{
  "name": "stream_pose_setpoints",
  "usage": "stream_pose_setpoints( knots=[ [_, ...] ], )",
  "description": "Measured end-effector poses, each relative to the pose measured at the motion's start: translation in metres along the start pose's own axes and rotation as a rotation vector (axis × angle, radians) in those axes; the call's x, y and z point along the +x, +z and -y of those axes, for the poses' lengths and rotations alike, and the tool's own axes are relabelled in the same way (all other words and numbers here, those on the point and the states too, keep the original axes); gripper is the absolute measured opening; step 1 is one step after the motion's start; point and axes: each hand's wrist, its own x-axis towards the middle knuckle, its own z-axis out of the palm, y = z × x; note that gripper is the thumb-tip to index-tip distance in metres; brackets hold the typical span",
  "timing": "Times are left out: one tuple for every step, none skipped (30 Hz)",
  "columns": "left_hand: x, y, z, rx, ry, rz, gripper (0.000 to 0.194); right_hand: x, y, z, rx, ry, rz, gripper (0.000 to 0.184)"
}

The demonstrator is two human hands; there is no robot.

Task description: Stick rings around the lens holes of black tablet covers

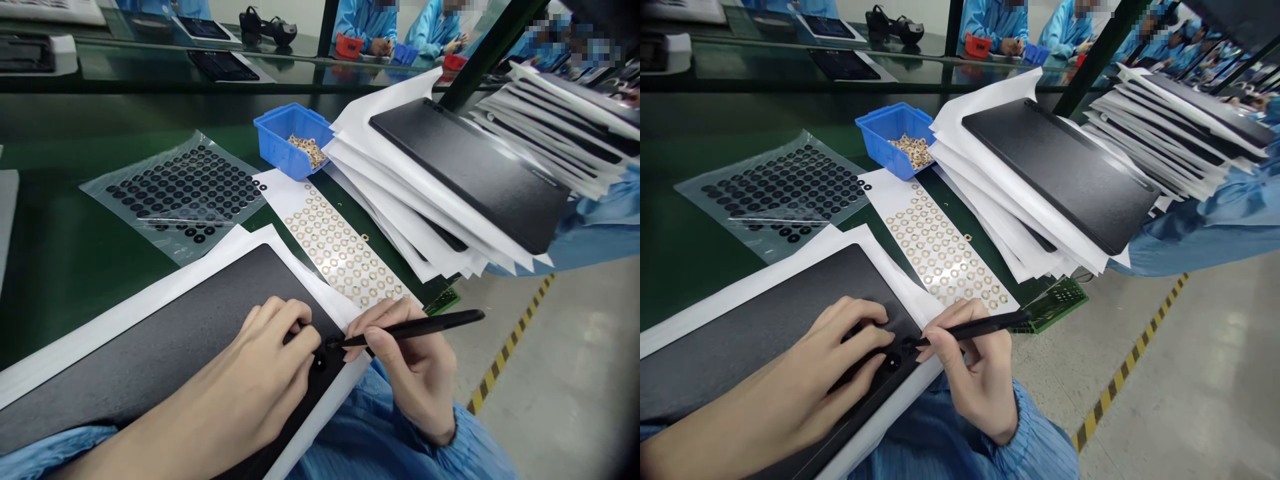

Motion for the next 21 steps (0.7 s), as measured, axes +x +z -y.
stream_pose_setpoints(
  knots=[
    [0.000, 0.001, 0.000, -0.014, -0.014, -0.013, 0.019, -0.001, -0.001, 0.000, 0.061, 0.022, -0.002, 0.010],
    [0.001, 0.001, 0.000, -0.023, -0.026, -0.025, 0.017, -0.001, -0.003, 0.001, 0.116, 0.037, -0.007, 0.011],
    [0.001, 0.002, 0.000, -0.026, -0.030, -0.038, 0.016, -0.001, -0.005, 0.003, 0.156, 0.043, -0.012, 0.011],
    [0.001, 0.002, 0.000, -0.022, -0.033, -0.044, 0.014, 0.002, -0.007, 0.007, 0.171, 0.039, -0.019, 0.011],
    [0.002, 0.001, -0.001, -0.013, -0.034, -0.041, 0.014, 0.008, -0.009, 0.012, 0.161, 0.028, -0.024, 0.011],
    [0.002, 0.001, -0.001, -0.002, -0.035, -0.034, 0.014, 0.016, -0.010, 0.018, 0.129, 0.013, -0.014, 0.011],
    [0.003, 0.000, -0.002, 0.010, -0.031, -0.028, 0.013, 0.027, -0.009, 0.024, 0.084, 0.000, 0.015, 0.011],
    [0.004, 0.000, -0.003, 0.025, -0.026, -0.024, 0.012, 0.041, -0.005, 0.029, 0.036, -0.010, 0.065, 0.012],
    [0.005, 0.000, -0.004, 0.043, -0.017, -0.027, 0.011, 0.057, 0.001, 0.033, -0.007, -0.017, 0.134, 0.013],
    [0.006, 0.000, -0.005, 0.065, -0.009, -0.035, 0.009, 0.075, 0.011, 0.035, -0.041, -0.022, 0.216, 0.015],
    [0.006, -0.001, -0.006, 0.091, 0.000, -0.048, 0.008, 0.093, 0.025, 0.036, -0.060, -0.032, 0.294, 0.017],
    [0.006, -0.001, -0.006, 0.121, 0.006, -0.060, 0.006, 0.110, 0.042, 0.034, -0.070, -0.041, 0.379, 0.018],
    [0.005, -0.001, -0.006, 0.154, 0.012, -0.064, 0.005, 0.126, 0.061, 0.031, -0.073, -0.063, 0.460, 0.019],
    [0.003, -0.002, -0.007, 0.190, 0.017, -0.063, 0.004, 0.140, 0.082, 0.026, -0.085, -0.083, 0.529, 0.019],
    [0.000, -0.003, -0.006, 0.226, 0.024, -0.058, 0.004, 0.151, 0.102, 0.021, -0.124, -0.101, 0.579, 0.019],
    [-0.005, -0.005, -0.006, 0.260, 0.028, -0.052, 0.005, 0.159, 0.122, 0.015, -0.163, -0.126, 0.618, 0.018],
    [-0.011, -0.007, -0.005, 0.290, 0.026, -0.049, 0.006, 0.165, 0.138, 0.009, -0.203, -0.148, 0.652, 0.018],
    [-0.017, -0.009, -0.004, 0.312, 0.017, -0.050, 0.008, 0.169, 0.152, 0.003, -0.247, -0.173, 0.678, 0.017],
    [-0.024, -0.011, -0.003, 0.322, -0.001, -0.055, 0.009, 0.171, 0.162, -0.002, -0.281, -0.199, 0.699, 0.016],
    [-0.031, -0.013, -0.001, 0.326, -0.026, -0.064, 0.010, 0.171, 0.170, -0.007, -0.311, -0.225, 0.716, 0.016],
    [-0.038, -0.015, 0.000, 0.321, -0.053, -0.075, 0.011, 0.170, 0.174, -0.012, -0.338, -0.252, 0.726, 0.016]
  ],
)
